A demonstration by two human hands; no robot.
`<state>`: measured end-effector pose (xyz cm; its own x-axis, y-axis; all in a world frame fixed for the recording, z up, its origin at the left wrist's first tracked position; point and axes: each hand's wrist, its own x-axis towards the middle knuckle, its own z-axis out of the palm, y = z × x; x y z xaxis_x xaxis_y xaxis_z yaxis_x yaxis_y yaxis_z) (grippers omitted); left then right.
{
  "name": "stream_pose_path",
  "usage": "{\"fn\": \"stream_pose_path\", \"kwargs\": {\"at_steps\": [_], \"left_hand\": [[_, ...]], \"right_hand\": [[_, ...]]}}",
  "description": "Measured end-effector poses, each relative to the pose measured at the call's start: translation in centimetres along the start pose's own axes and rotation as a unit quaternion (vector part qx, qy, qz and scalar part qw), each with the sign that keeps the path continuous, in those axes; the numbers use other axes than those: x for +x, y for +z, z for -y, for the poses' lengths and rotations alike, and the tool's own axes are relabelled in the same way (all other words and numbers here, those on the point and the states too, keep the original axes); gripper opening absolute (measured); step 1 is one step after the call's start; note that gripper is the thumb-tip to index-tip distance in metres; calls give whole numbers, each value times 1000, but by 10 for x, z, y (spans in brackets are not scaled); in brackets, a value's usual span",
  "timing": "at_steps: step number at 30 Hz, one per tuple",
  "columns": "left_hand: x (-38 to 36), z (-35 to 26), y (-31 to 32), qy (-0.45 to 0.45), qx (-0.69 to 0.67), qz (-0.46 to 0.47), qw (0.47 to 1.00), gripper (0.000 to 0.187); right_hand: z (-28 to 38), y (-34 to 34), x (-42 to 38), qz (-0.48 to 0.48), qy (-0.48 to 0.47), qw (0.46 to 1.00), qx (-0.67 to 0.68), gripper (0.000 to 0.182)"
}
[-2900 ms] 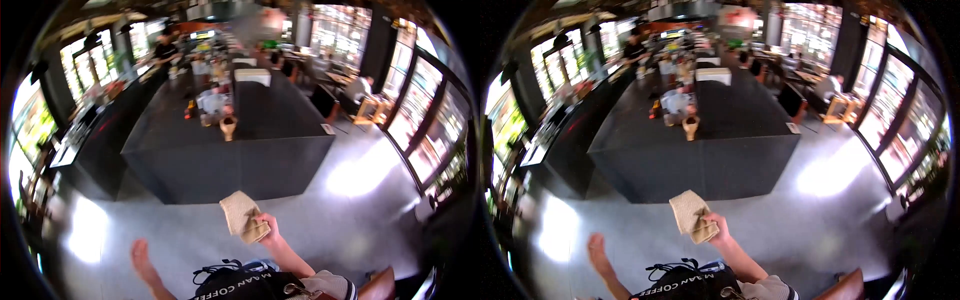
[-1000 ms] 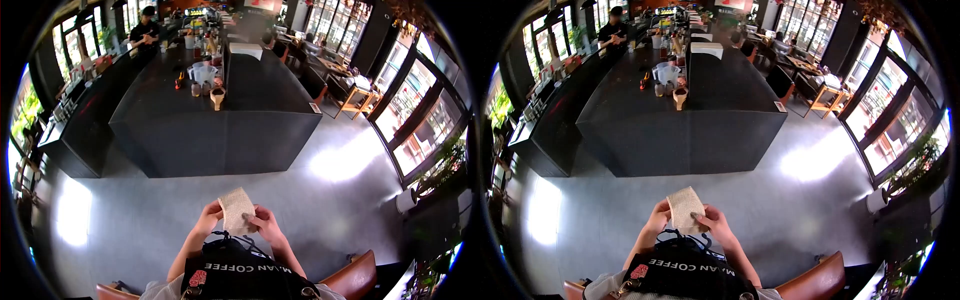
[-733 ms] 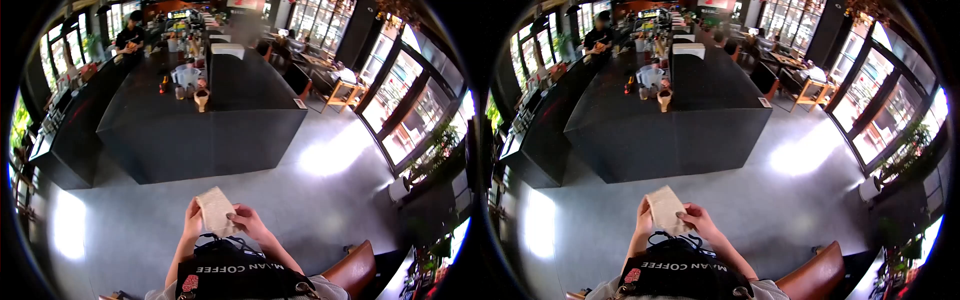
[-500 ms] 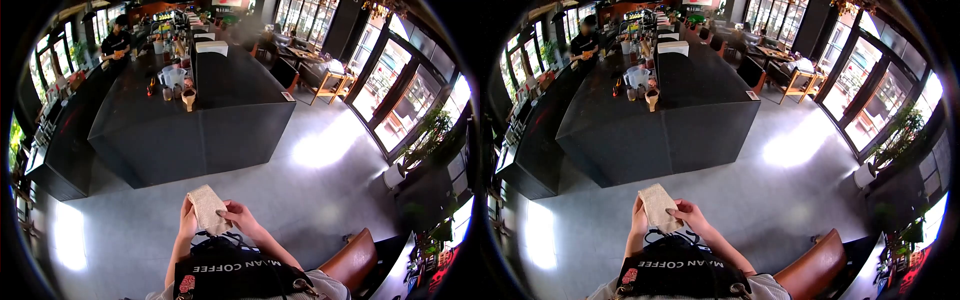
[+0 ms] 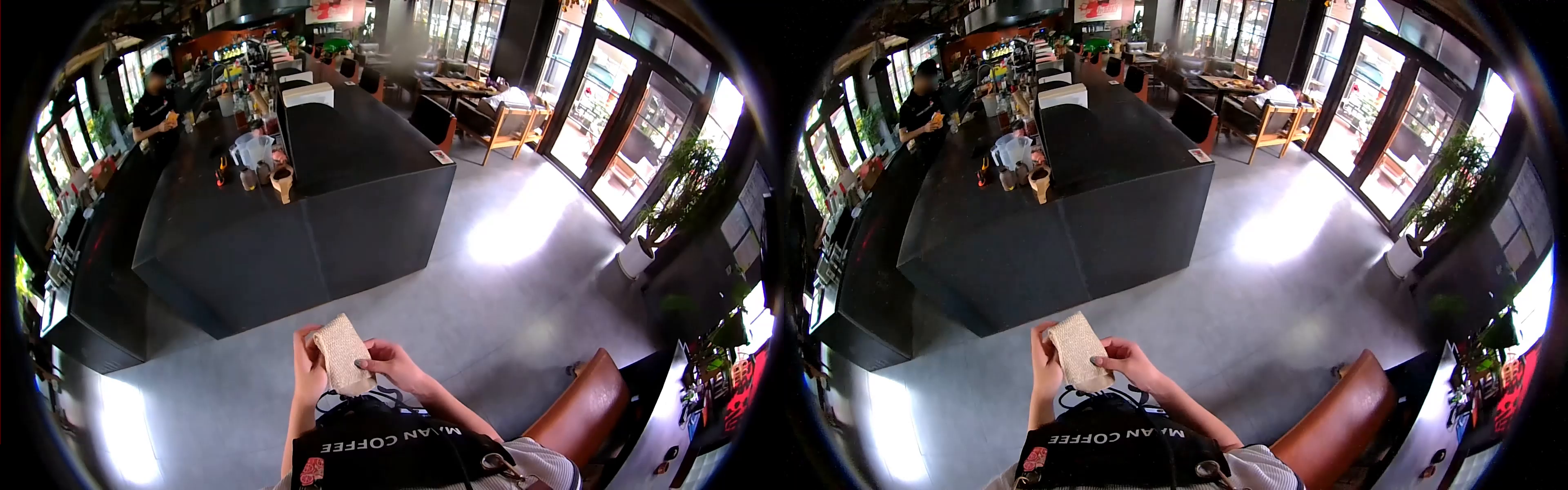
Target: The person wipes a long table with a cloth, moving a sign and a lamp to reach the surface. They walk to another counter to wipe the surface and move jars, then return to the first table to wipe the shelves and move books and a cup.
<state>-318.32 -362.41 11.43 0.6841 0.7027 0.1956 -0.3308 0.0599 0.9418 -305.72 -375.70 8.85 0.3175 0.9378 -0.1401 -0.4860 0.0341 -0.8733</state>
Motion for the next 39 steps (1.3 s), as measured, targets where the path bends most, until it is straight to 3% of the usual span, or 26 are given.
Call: {"fn": "stream_pose_path", "kwargs": {"at_steps": [3, 6, 9, 21, 27, 33, 39], "left_hand": [[1, -6, 0, 35, 18, 30, 999, 35], [4, -2, -9, 14, 92, 48, 995, 34], [2, -3, -13, 4, 98, 73, 992, 32], [-6, -4, -23, 26, 120, 57, 991, 26], [-4, -8, -18, 12, 75, 13, 997, 22], [-5, -2, -29, -31, 65, 37, 997, 21], [-2, 4, -48, -129, -111, 81, 982, 26]], "right_hand": [[3, -2, -4, 13, 26, 999, 28, 23], [-15, -12, 0, 22, 22, 992, 120, 28], [-26, -20, 0, 34, 18, 987, 153, 44], [-3, 4, -4, 47, -28, 998, -8, 58], [-5, 3, -1, 48, -11, 998, -47, 57], [8, 6, -8, 26, -20, 998, -52, 54], [15, 3, -12, -8, -37, 995, -90, 47]]}}
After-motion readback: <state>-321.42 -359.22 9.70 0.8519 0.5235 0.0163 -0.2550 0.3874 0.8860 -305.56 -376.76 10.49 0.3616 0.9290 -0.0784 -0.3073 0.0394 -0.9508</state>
